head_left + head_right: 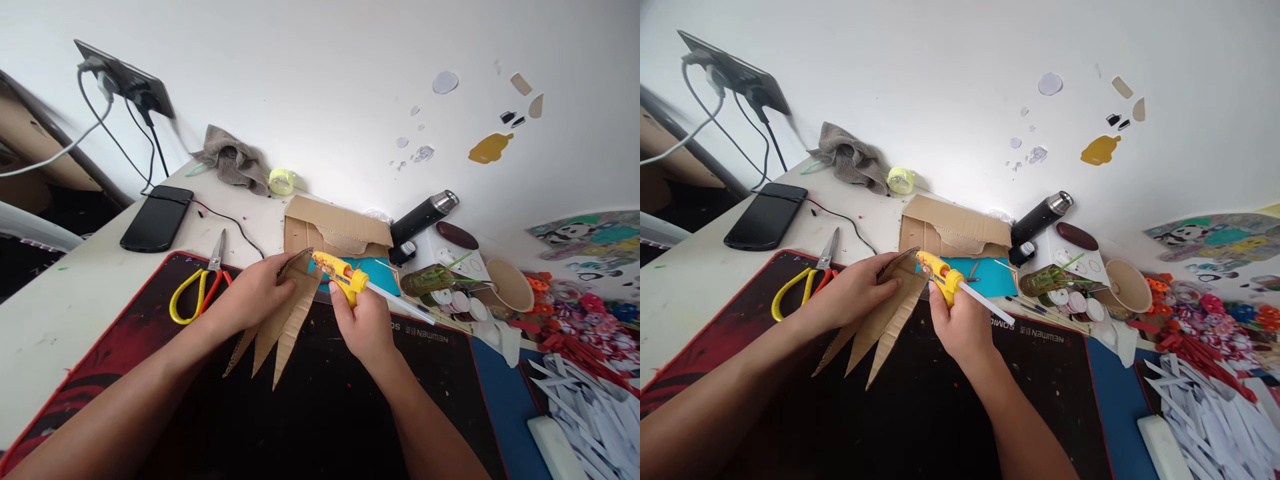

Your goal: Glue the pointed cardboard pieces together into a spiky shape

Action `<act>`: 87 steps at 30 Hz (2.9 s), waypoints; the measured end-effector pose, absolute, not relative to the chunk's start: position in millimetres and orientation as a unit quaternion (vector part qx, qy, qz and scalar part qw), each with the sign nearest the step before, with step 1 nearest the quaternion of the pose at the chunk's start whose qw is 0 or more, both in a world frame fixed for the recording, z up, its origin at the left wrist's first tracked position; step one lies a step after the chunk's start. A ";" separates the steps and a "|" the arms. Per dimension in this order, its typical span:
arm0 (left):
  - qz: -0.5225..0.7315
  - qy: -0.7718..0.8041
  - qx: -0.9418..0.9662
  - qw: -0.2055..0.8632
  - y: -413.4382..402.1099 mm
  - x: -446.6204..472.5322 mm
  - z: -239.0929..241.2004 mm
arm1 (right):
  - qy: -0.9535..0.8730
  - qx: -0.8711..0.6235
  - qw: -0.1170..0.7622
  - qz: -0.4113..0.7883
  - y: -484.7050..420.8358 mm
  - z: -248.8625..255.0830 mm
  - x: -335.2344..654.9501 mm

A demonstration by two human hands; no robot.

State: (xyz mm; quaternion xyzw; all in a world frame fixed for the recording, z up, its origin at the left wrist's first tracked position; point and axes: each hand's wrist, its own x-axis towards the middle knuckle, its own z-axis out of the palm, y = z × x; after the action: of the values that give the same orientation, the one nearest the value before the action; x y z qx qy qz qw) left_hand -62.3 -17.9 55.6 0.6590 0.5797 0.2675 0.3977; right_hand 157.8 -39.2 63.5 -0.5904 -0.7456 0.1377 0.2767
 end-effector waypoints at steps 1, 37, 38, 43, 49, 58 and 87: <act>0.270 0.577 0.658 0.402 -17.7 -62.2 55.8 | -0.746 -0.590 0.279 0.132 -38.8 63.9 158.0; 0.260 0.565 0.646 0.443 -16.5 -63.5 57.2 | -0.773 -0.579 0.252 0.064 -32.2 78.0 165.8; 0.260 0.565 0.644 0.445 -16.6 -63.4 58.0 | -0.773 -0.578 0.252 0.062 -32.1 78.2 165.7; 0.260 0.559 0.643 0.454 -16.4 -63.5 61.4 | -0.778 -0.574 0.251 0.048 -32.1 79.0 165.1; 0.254 0.556 0.631 0.478 -15.5 -65.2 61.8 | -0.774 -0.576 0.260 0.048 -31.3 77.9 165.5; 0.264 0.528 0.625 0.512 -14.3 -68.5 56.3 | -0.767 -0.577 0.273 0.059 -31.2 75.7 166.2; 0.284 0.420 0.365 0.780 -11.0 -67.6 58.6 | -0.755 -0.584 0.278 0.109 -37.5 76.4 165.4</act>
State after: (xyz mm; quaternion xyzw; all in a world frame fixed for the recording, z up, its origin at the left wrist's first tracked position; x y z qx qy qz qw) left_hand -67.6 -11.0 58.6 0.3652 0.4205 0.2841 0.7805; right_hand 165.4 -37.5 76.4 -0.5835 -0.7551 0.1093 0.2783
